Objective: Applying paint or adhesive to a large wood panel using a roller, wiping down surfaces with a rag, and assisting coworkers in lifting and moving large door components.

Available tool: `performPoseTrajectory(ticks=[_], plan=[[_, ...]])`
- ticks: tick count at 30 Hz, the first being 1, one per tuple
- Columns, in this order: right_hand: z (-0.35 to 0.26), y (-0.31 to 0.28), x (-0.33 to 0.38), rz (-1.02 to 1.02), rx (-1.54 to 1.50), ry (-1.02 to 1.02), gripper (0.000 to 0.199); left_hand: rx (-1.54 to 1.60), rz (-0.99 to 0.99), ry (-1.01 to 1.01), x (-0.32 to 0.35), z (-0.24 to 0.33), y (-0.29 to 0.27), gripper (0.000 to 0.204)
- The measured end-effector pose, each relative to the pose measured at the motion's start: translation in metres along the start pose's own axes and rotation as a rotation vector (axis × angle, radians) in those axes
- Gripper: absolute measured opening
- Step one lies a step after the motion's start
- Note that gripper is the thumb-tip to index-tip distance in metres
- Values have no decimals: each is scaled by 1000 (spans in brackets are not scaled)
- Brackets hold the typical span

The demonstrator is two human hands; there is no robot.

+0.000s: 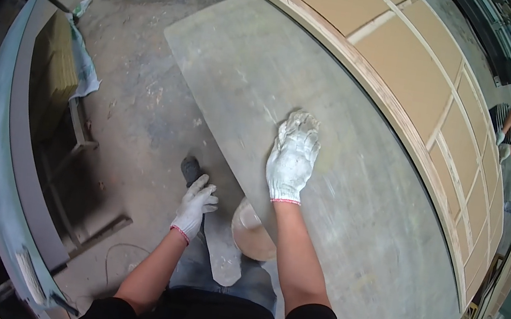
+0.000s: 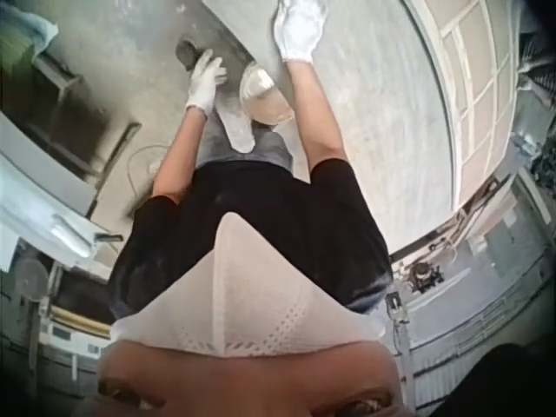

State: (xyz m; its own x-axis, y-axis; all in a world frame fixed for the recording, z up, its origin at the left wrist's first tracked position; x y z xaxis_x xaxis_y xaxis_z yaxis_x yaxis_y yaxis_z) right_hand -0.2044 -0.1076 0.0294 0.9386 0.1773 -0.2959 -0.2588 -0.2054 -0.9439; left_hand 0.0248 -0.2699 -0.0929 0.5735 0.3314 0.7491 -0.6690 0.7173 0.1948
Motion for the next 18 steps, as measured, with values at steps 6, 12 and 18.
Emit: performPoseTrajectory(ticks=[6, 12, 18], plan=[[-154, 59, -117, 6, -90, -232, 48, -251, -72, 52, -135, 109, -4, 52], [-230, 100, -260, 14, -315, -341, 45, -501, -313, -5, -190, 216, 2, 43], [-213, 88, -281, -306, -68, -166, 45, -601, -70, -216, -252, 233, -204, 54]])
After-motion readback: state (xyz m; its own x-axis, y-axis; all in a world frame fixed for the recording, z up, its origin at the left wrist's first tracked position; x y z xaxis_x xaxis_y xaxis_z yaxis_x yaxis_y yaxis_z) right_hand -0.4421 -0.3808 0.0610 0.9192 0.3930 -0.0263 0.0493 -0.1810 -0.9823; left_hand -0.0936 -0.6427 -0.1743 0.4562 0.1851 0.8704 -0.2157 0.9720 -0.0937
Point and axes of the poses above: each hand's wrist, its own x-axis away from the middle knuckle, its own y-axis out of the palm, z = x × y, the point moved 8 cm from there along -x, towards the middle knuckle, and after that the axes turned 6 degrees about x, right-handed, at the moved point
